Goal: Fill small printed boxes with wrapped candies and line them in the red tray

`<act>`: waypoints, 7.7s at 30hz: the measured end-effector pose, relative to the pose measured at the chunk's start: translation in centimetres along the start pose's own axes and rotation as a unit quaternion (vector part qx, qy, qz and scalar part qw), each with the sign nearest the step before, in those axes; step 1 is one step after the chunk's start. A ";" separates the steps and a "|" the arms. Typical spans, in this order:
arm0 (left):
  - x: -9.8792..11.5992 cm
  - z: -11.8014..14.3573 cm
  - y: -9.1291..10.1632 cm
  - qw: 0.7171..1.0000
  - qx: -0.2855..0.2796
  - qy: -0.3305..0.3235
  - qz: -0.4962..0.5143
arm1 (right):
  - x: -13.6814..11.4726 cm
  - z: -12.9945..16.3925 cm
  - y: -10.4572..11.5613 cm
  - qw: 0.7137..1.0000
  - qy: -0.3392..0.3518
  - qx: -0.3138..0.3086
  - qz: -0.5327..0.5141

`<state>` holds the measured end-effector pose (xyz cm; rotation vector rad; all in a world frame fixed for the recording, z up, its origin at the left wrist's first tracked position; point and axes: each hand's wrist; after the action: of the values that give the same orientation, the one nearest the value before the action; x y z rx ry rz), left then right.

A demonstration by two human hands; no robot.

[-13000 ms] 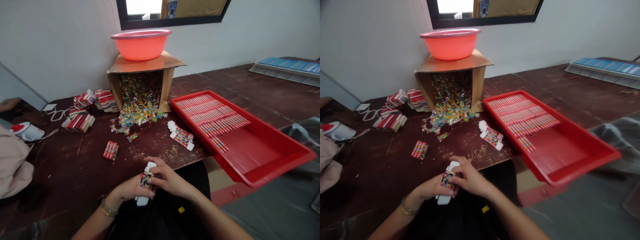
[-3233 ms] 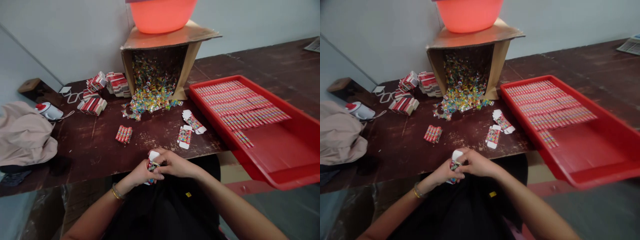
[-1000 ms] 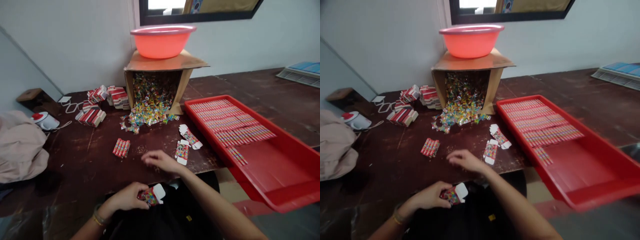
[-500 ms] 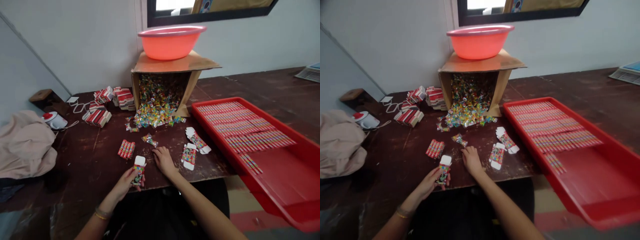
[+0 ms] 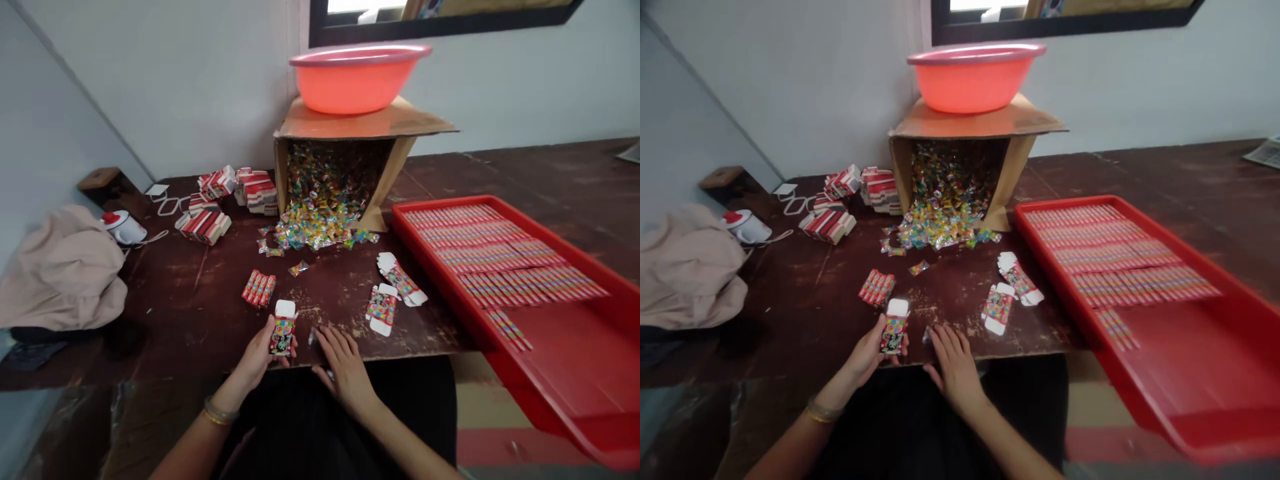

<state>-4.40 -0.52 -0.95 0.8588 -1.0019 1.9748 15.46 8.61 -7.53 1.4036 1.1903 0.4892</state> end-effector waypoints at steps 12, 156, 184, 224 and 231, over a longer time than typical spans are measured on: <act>-3.0 -0.9 -4.5 0.978 -0.120 -0.036 -0.166 | 0.1 -2.0 10.7 0.946 -0.131 -0.021 -0.295; -2.7 5.7 -5.9 0.985 -0.095 -0.011 -0.142 | -3.2 3.2 7.4 0.432 -0.317 -0.165 -0.828; -4.1 6.0 -5.0 0.962 -0.170 0.183 0.107 | -6.0 4.5 8.2 0.894 -0.097 -0.069 -0.432; -2.5 0.9 -4.4 0.974 -0.109 -0.004 -0.197 | -2.1 -3.9 9.0 0.959 -0.059 0.062 -0.268; -2.9 1.5 -3.5 0.968 -0.092 -0.032 -0.231 | -2.1 -4.5 9.2 0.980 0.022 0.009 -0.197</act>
<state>0.34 -1.30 -1.33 0.9566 -0.9062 1.4481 14.21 10.73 2.63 1.1361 1.4692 0.2316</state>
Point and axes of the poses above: each hand's wrist, its own z-axis away from the middle knuckle, its own y-axis out of the back of the hand, x = y × z, and after that the axes turned 3 degrees about -x, right-handed
